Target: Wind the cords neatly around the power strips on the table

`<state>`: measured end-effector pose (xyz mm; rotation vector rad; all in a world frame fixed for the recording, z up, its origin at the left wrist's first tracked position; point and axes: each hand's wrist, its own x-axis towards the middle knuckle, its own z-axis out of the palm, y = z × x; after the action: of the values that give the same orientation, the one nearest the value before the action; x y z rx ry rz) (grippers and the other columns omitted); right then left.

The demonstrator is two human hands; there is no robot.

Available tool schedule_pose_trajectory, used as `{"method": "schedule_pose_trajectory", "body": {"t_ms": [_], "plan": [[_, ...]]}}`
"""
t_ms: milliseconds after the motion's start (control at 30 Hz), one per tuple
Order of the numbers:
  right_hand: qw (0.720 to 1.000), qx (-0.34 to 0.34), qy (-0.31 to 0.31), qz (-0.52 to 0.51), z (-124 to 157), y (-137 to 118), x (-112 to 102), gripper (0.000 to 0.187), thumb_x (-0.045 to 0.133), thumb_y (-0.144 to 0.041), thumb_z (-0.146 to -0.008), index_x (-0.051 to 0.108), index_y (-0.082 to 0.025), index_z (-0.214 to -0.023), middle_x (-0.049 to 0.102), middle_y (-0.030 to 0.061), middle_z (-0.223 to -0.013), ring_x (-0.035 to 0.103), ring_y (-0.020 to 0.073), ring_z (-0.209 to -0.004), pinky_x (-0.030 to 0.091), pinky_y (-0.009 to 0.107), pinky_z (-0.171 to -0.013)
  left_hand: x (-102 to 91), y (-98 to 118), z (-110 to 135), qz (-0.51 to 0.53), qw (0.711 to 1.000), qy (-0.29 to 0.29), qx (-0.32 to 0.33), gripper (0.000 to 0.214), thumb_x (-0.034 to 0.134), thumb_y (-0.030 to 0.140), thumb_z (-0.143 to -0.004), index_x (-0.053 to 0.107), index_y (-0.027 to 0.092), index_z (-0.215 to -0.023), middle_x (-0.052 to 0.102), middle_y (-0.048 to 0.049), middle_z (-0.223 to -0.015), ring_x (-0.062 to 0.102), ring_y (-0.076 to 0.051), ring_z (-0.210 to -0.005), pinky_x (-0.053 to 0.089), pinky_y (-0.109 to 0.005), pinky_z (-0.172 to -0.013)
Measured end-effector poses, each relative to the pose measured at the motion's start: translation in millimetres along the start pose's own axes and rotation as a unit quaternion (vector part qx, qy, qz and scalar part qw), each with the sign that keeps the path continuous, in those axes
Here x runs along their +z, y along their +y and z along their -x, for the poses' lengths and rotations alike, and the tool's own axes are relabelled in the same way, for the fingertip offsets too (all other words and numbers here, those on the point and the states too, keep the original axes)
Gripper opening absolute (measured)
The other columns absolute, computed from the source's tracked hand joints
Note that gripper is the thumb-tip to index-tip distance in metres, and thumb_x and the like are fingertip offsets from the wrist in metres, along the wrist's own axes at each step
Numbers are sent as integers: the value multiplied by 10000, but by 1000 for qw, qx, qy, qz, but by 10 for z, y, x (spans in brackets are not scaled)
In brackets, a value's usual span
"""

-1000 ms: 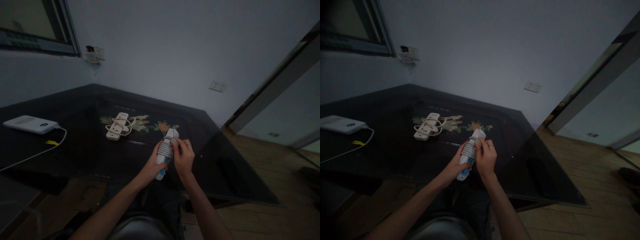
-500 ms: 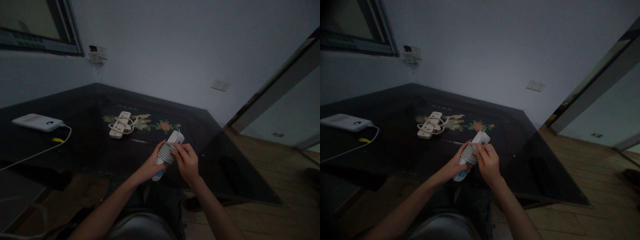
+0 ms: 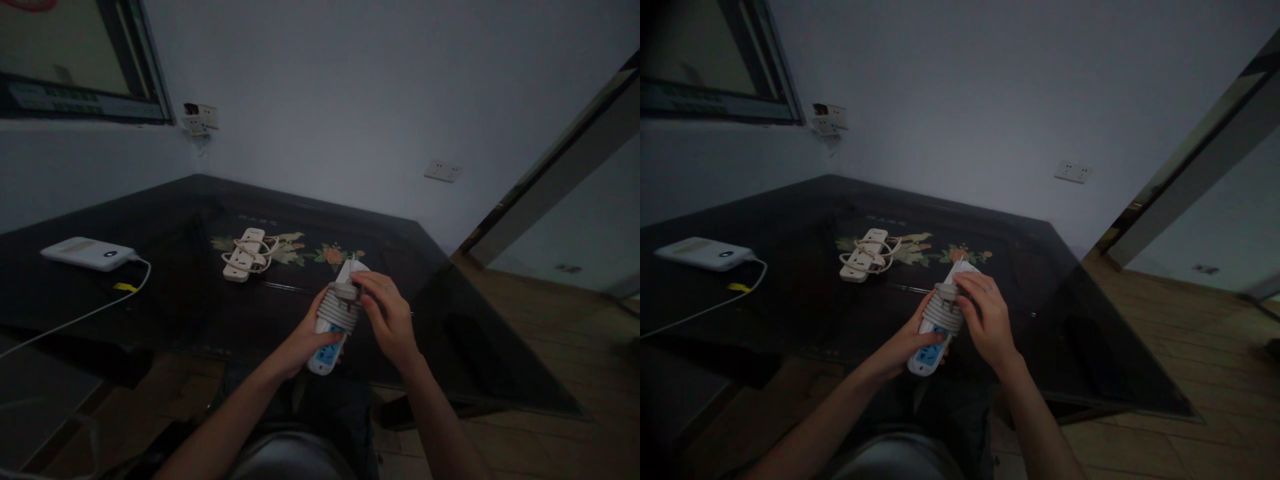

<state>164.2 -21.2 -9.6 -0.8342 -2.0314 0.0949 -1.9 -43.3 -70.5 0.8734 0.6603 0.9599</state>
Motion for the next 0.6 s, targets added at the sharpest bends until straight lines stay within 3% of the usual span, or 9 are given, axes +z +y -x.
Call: {"method": "schedule_pose_trajectory", "body": {"t_ms": [167,433,600], "plan": [[998,12,-63,-20,-10,22,63,332,538,-223,-892,559,-238,-1223,618,74,-1238,445,225,-1281,313,476,-1097,17,-4,42,17,999,29,10,1023,693,151,-701,40,341,-1466,652,-44,-929,637,-166,-601,522,-284,-546],[997,32,-6,-64,58,-50,311,187,477,-213,-912,593,-231,-1058,654,64,-1108,520,202,-1199,198,500,-1146,140,-86,129,53,998,42,-12,996,691,162,-685,61,334,-1437,646,-19,-885,630,-161,-545,515,-287,-525],[996,15,-22,-82,147,-52,279,224,438,-212,-922,559,-251,-1107,663,41,-1098,498,207,-1228,156,534,-1152,162,-106,149,62,997,40,-20,1021,741,175,-646,98,324,-1424,634,-48,-993,630,-150,-566,521,-295,-555]]}}
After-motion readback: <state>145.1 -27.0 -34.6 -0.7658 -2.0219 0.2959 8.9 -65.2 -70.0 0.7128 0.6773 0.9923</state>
